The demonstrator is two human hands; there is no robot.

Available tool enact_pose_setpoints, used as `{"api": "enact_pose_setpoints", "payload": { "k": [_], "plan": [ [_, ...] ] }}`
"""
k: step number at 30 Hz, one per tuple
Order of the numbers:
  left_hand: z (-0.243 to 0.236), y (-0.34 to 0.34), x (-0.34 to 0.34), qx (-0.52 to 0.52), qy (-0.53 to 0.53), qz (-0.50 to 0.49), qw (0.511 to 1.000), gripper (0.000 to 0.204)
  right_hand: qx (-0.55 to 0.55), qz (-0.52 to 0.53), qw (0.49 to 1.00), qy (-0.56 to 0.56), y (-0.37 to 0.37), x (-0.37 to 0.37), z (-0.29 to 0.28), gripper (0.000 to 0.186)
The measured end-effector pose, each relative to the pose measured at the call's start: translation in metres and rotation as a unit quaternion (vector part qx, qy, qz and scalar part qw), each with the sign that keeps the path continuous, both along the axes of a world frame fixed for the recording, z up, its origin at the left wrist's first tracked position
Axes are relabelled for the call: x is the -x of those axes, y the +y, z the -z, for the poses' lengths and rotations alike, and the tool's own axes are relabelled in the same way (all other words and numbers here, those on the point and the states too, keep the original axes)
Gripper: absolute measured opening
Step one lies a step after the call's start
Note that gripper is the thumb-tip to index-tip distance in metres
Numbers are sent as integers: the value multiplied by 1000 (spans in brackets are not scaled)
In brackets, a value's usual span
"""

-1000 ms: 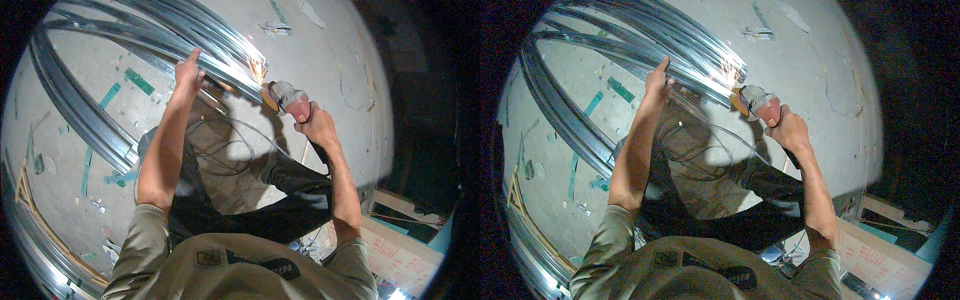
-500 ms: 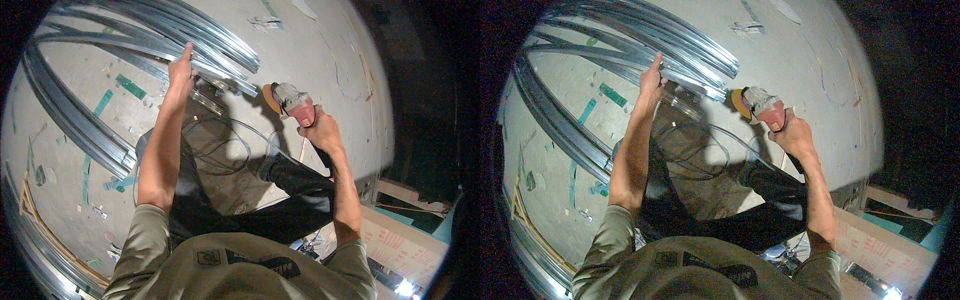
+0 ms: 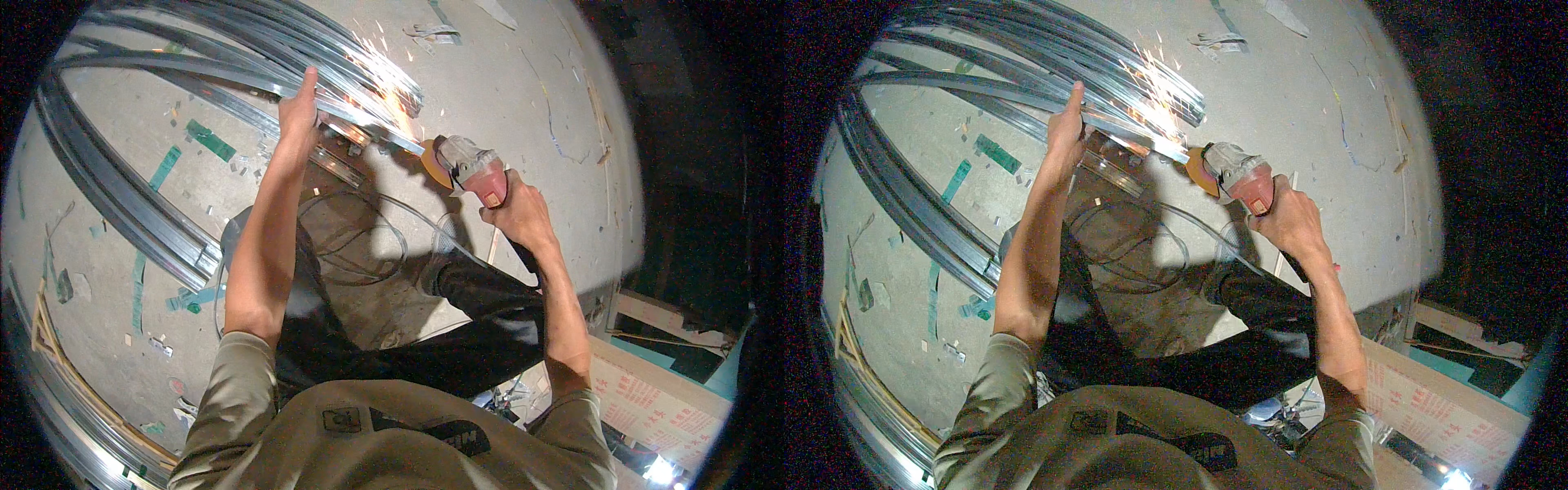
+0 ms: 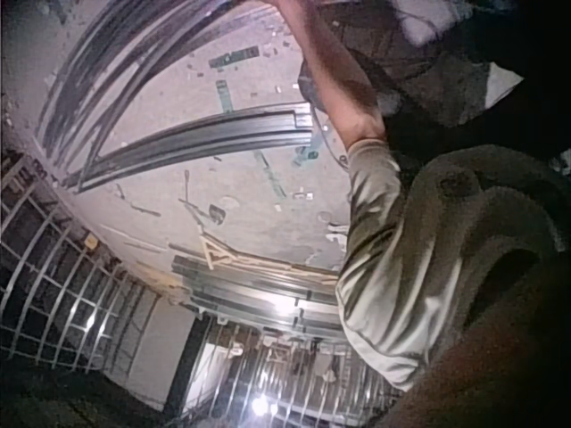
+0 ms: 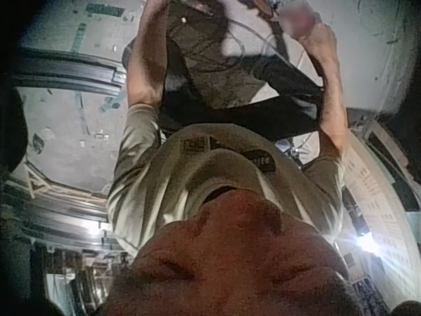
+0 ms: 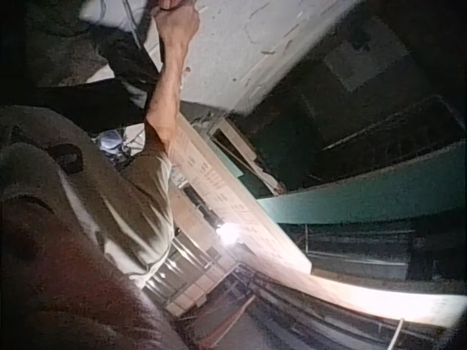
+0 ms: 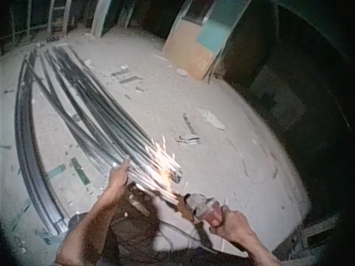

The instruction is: The person uses an angle grinder to cut multiple metal rods on the floor. They hold each rod with one hand and operate the grinder with the other, producing sparks as they cut through the metal.

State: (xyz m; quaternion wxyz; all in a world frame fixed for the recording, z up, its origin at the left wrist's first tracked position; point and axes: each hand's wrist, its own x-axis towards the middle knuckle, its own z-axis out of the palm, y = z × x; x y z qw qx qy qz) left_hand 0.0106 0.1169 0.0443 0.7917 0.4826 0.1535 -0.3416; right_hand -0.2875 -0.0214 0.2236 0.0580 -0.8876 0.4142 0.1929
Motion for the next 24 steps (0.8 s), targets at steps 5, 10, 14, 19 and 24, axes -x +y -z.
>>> {"api": "enact_pose_setpoints", "payload": {
  "k": [5, 10, 14, 19, 24],
  "plan": [
    [-1, 3, -3, -29, -7, 45, 999, 51, 6, -3, 1000, -5, 1, -1, -1, 58],
    [4, 0, -3, -20, -13, 26, 999, 45, -10, 7, 1000, -11, 2, -3, -2, 57],
    [8, -5, -1, 51, -21, -7, 998, 43, -15, 12, 1000, -13, 3, -4, -3, 57],
    [13, -6, -2, -24, -14, -9, 1000, 40, -26, 16, 999, -8, 3, -5, -4, 59],
    [14, -4, -2, -18, -20, 7, 1000, 46, -23, 14, 1000, -9, 4, -5, -5, 59]
  ]
}}
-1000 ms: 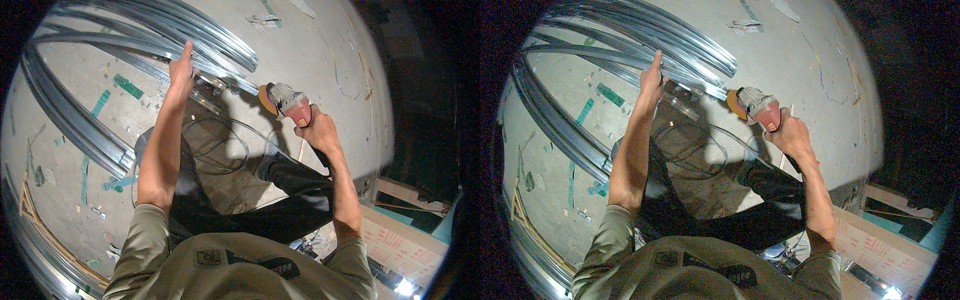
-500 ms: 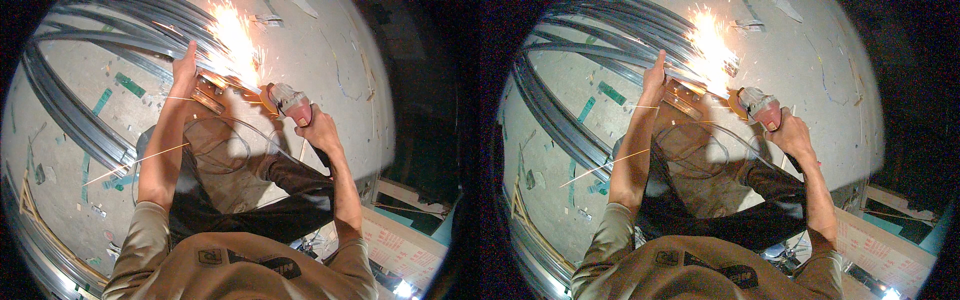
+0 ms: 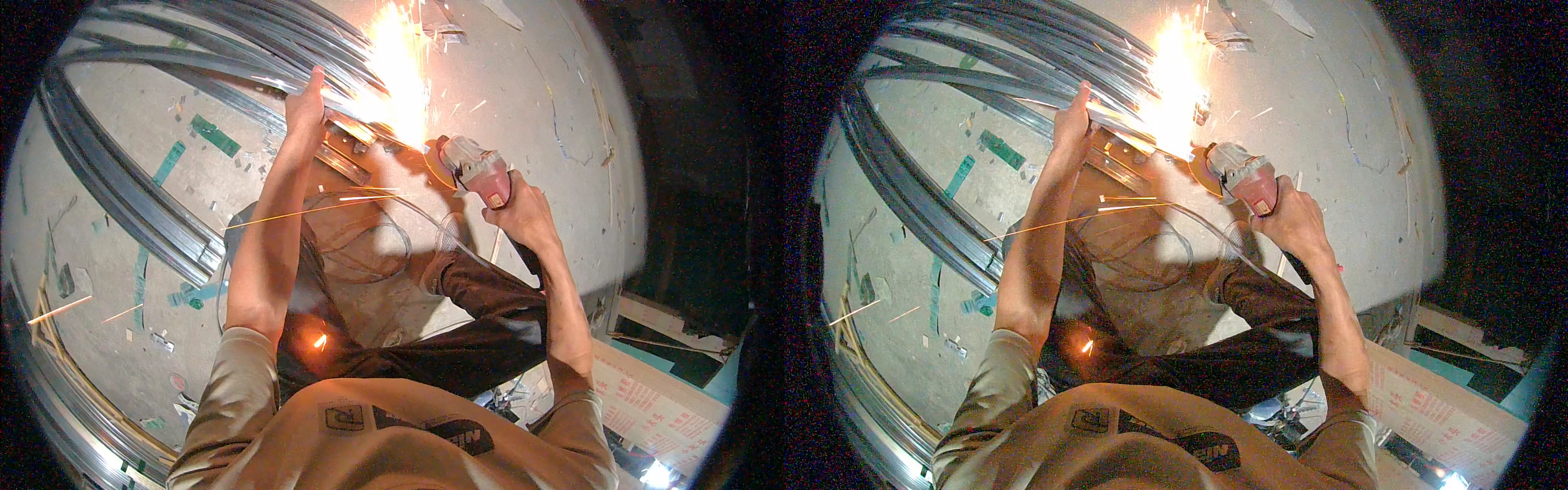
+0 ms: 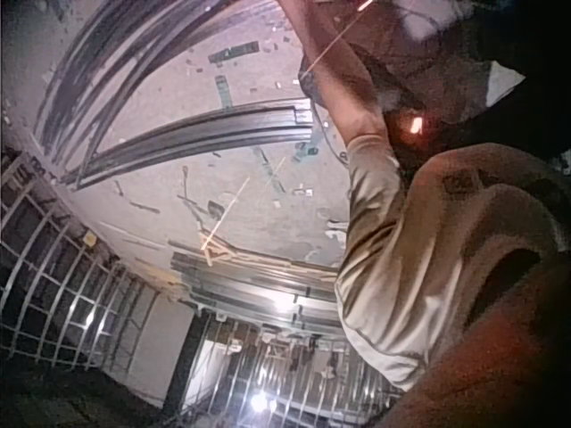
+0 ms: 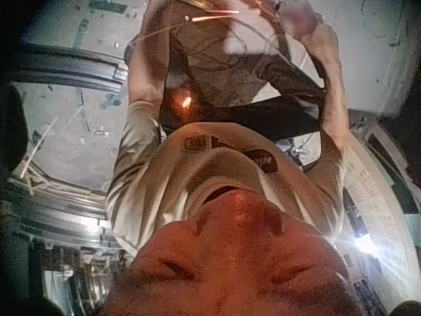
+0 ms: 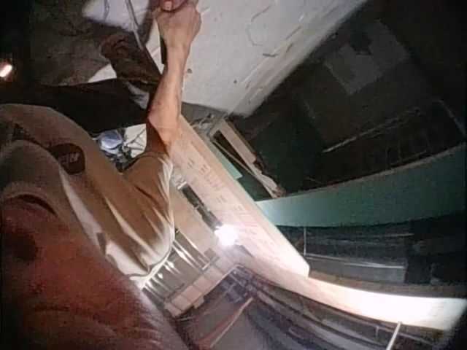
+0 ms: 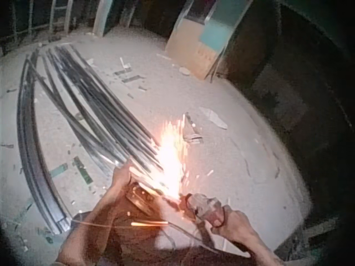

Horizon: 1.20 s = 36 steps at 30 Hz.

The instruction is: The person uses an angle grinder to cut multiple metal rods on the floor. They hold each rod with one hand and operate the grinder with the other, producing sparks as they cut through the metal.

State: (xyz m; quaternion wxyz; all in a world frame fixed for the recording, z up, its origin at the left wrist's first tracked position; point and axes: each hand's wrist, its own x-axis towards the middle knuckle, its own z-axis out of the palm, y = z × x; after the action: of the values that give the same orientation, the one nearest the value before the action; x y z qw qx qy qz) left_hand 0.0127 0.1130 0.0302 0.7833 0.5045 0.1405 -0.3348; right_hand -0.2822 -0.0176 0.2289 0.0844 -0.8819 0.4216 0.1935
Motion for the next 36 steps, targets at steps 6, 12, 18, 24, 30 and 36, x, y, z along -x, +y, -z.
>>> {"api": "enact_pose_setpoints", "payload": {
  "k": [6, 12, 18, 24, 30, 36],
  "plan": [
    [0, -1, -1, -14, 11, 7, 1000, 49, 0, -5, 1000, -3, 2, -1, -2, 56],
    [5, -4, -4, 4, 0, -8, 1000, 44, -3, -8, 1000, -7, 4, -3, -3, 52],
    [11, -8, -7, -46, 10, 30, 998, 39, -7, -15, 1000, 2, 5, -5, -5, 50],
    [13, -10, -5, -2, 1, 25, 1000, 42, 1, -26, 1000, 0, 6, -4, -5, 49],
    [9, -11, -3, -56, 1, 14, 998, 50, -19, 5, 1000, 24, 7, -7, -7, 62],
    [13, -15, -2, -25, 0, 7, 1000, 48, -12, 1, 999, 32, 9, -10, -9, 62]
  ]
}}
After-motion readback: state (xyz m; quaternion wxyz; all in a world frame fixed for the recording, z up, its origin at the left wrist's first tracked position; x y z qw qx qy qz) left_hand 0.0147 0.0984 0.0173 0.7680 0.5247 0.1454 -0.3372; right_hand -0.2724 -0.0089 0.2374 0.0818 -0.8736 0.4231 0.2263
